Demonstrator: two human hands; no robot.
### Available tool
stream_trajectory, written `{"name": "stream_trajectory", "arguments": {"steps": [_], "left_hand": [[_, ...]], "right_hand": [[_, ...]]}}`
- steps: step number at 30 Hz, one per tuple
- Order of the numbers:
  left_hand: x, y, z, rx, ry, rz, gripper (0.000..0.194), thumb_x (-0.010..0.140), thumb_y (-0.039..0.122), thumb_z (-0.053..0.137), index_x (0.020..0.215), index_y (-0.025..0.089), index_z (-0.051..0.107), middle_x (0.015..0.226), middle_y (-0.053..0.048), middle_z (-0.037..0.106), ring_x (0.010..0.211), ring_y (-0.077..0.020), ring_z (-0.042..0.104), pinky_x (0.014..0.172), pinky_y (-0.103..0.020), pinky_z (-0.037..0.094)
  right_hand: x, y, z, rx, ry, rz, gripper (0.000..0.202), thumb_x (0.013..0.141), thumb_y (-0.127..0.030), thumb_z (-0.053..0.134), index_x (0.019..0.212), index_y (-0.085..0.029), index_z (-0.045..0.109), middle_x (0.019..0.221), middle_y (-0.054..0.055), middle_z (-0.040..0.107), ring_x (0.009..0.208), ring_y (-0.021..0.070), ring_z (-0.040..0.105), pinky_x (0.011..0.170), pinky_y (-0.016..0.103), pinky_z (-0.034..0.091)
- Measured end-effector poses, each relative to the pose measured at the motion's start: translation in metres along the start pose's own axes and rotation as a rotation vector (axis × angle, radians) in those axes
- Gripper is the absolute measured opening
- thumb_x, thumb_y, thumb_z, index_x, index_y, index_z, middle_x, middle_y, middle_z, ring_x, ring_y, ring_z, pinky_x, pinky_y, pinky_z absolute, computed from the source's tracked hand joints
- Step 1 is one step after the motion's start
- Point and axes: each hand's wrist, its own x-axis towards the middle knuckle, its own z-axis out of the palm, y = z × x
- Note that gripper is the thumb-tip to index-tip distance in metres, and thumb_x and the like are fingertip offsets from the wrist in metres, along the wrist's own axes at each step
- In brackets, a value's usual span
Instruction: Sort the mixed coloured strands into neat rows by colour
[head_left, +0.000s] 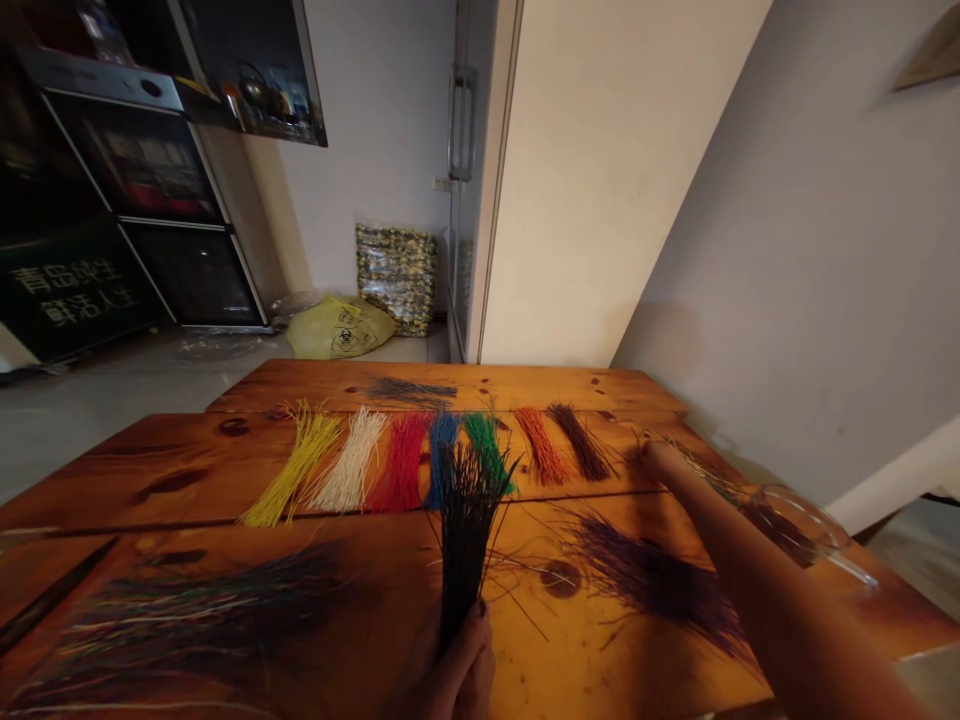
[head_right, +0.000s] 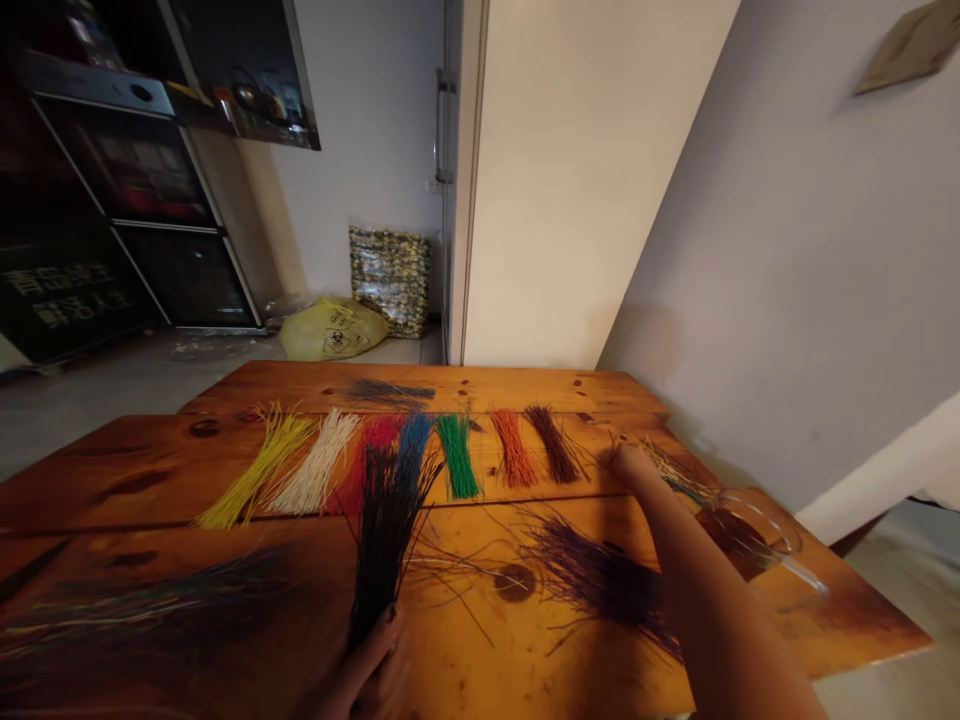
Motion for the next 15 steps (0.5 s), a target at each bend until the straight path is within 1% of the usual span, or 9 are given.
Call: {"name": "stream_trajectory", "arguments": {"steps": [4, 7, 10, 12, 15], "left_hand": [[0.001, -0.004, -0.006, 0.013, 0.019, 0.011, 0.059, 0.058, 0.066, 0.064, 0.053, 0.02, 0.028, 0.038, 0.011, 0.025, 0.029, -0.0008, 0.018, 0.031, -0.018, 0.015], [0.001, 0.0, -0.004, 0.005, -0.007, -0.01, 0.058, 0.058, 0.067, 0.064, 0.055, 0.021, 0.029, 0.039, 0.011, 0.026, 0.031, -0.0015, 0.02, 0.033, -0.018, 0.016], [0.003, 0.004, -0.001, -0.011, -0.066, -0.035, 0.06, 0.052, 0.071, 0.064, 0.057, 0.022, 0.028, 0.037, 0.012, 0.023, 0.031, -0.0025, 0.019, 0.032, -0.019, 0.015], [0.004, 0.006, -0.001, -0.015, -0.07, -0.04, 0.061, 0.052, 0.072, 0.063, 0.057, 0.023, 0.027, 0.037, 0.013, 0.021, 0.031, -0.0024, 0.017, 0.032, -0.019, 0.014], [0.004, 0.006, -0.001, -0.01, -0.055, -0.055, 0.061, 0.052, 0.071, 0.064, 0.057, 0.023, 0.027, 0.038, 0.012, 0.023, 0.031, -0.0025, 0.019, 0.032, -0.019, 0.015]], "right_hand": [[0.009, 0.0, 0.002, -0.029, -0.004, -0.026, 0.024, 0.08, -0.023, 0.048, 0.093, -0.008, 0.062, 0.095, 0.016, 0.065, 0.085, 0.0217, 0.06, 0.074, 0.032, 0.041], [0.015, -0.003, 0.004, -0.021, 0.012, -0.037, 0.028, 0.083, -0.027, 0.043, 0.093, -0.008, 0.061, 0.093, 0.018, 0.065, 0.084, 0.023, 0.06, 0.07, 0.029, 0.039], [0.02, -0.008, 0.006, -0.009, 0.023, -0.053, 0.031, 0.079, -0.036, 0.05, 0.093, -0.009, 0.06, 0.092, 0.017, 0.065, 0.083, 0.0243, 0.06, 0.066, 0.027, 0.038], [0.021, -0.011, 0.008, 0.0, 0.027, -0.072, 0.029, 0.077, -0.034, 0.054, 0.094, -0.011, 0.059, 0.092, 0.015, 0.066, 0.082, 0.0227, 0.059, 0.065, 0.026, 0.037], [0.02, -0.012, 0.009, 0.006, 0.036, -0.103, 0.026, 0.078, -0.029, 0.054, 0.097, -0.011, 0.057, 0.096, 0.013, 0.065, 0.083, 0.0195, 0.059, 0.067, 0.024, 0.037]]}}
